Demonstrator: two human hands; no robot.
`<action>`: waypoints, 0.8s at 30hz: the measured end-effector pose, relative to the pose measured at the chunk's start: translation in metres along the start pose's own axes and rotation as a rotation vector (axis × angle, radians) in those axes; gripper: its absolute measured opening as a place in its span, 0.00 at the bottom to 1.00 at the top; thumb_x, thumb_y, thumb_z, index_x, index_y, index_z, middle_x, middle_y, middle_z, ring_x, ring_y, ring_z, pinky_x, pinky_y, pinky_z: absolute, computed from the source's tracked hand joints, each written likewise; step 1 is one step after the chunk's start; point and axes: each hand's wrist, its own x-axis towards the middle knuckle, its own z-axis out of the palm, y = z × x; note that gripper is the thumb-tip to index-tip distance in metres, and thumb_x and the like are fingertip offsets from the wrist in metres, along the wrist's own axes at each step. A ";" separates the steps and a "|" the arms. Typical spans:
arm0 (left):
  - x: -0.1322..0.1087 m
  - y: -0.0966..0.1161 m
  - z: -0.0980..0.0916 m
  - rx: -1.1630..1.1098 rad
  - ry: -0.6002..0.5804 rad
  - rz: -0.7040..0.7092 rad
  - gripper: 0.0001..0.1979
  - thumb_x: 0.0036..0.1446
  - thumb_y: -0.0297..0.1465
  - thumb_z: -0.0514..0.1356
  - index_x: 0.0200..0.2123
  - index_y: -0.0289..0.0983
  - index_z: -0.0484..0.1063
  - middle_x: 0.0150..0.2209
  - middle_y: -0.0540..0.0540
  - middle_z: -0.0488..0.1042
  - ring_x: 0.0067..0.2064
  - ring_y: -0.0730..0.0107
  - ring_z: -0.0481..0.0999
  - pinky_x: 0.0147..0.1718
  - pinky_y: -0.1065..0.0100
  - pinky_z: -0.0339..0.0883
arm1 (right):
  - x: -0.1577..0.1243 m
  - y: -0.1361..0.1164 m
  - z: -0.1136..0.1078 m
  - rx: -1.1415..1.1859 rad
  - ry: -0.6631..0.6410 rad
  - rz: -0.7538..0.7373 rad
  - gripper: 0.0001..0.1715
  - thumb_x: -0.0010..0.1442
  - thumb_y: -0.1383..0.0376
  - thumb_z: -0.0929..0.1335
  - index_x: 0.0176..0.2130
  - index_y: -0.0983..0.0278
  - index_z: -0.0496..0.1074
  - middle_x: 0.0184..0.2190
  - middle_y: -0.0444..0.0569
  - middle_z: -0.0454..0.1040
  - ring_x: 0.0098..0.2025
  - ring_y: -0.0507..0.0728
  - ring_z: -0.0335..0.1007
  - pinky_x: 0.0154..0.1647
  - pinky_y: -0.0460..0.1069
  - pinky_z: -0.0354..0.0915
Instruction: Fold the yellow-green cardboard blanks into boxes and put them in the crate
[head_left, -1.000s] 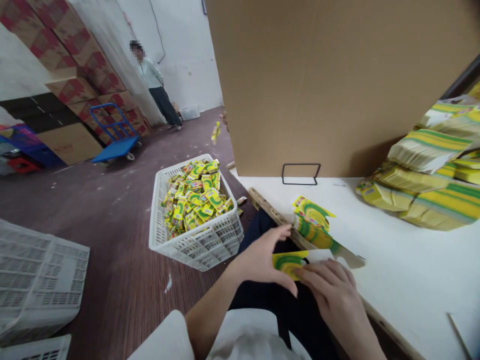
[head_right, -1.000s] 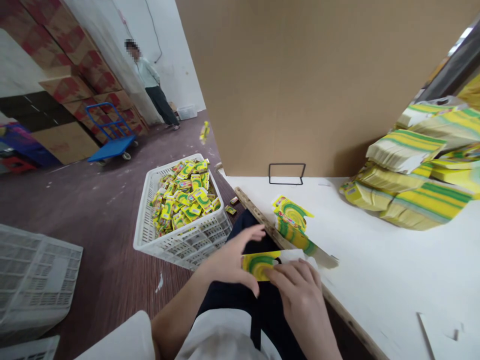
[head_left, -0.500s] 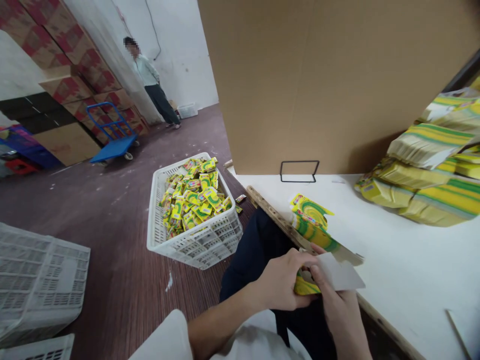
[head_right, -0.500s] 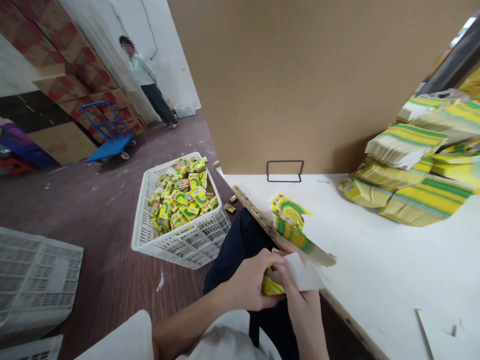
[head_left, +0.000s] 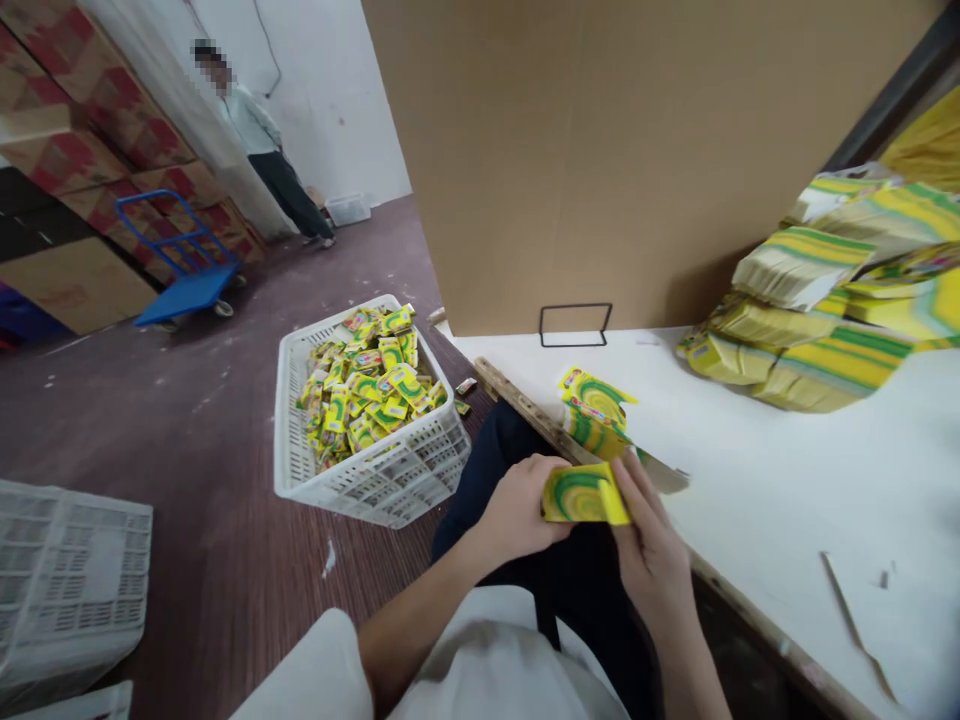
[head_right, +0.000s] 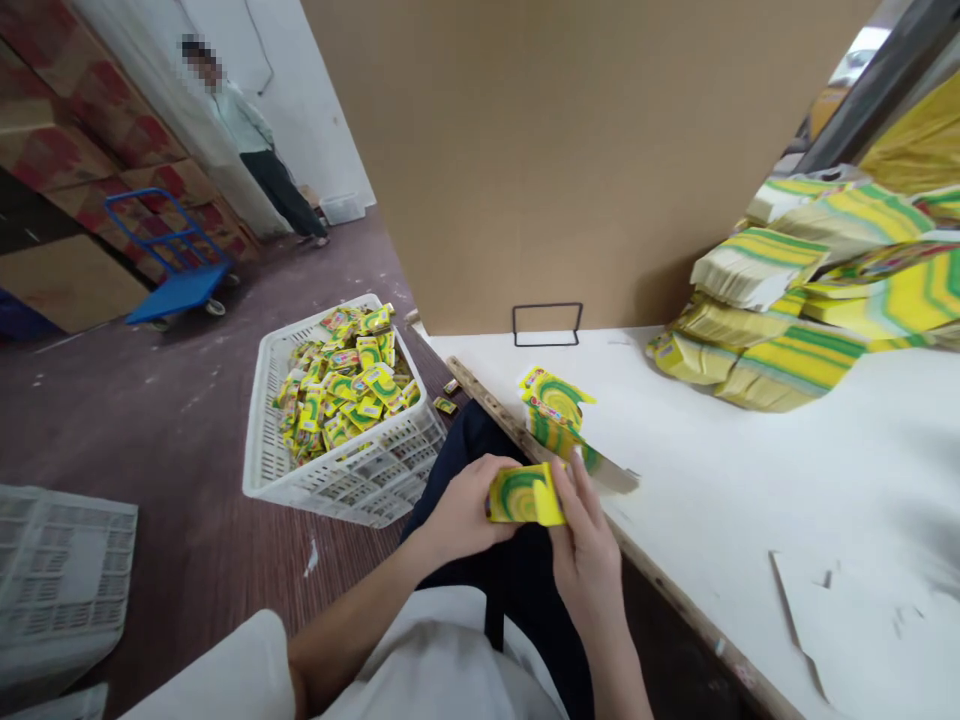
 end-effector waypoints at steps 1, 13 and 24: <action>0.000 0.000 -0.006 -0.033 -0.003 0.008 0.27 0.45 0.31 0.70 0.50 0.39 0.69 0.48 0.42 0.77 0.50 0.54 0.77 0.52 0.54 0.70 | 0.002 0.001 -0.003 -0.024 -0.056 -0.011 0.28 0.70 0.65 0.64 0.67 0.51 0.65 0.71 0.51 0.59 0.70 0.64 0.61 0.65 0.60 0.67; 0.012 0.004 -0.019 -0.061 -0.030 0.048 0.28 0.43 0.32 0.72 0.50 0.39 0.72 0.48 0.43 0.79 0.48 0.54 0.79 0.50 0.56 0.72 | 0.014 -0.008 -0.008 0.200 -0.185 0.119 0.23 0.65 0.61 0.70 0.58 0.58 0.68 0.65 0.59 0.64 0.69 0.67 0.61 0.65 0.63 0.64; 0.025 -0.041 -0.044 -1.464 0.990 -0.536 0.28 0.63 0.56 0.53 0.47 0.36 0.67 0.46 0.38 0.74 0.45 0.61 0.80 0.41 0.62 0.78 | 0.085 0.015 -0.009 -0.238 0.154 0.274 0.15 0.64 0.60 0.69 0.49 0.64 0.75 0.46 0.58 0.75 0.47 0.63 0.72 0.50 0.59 0.69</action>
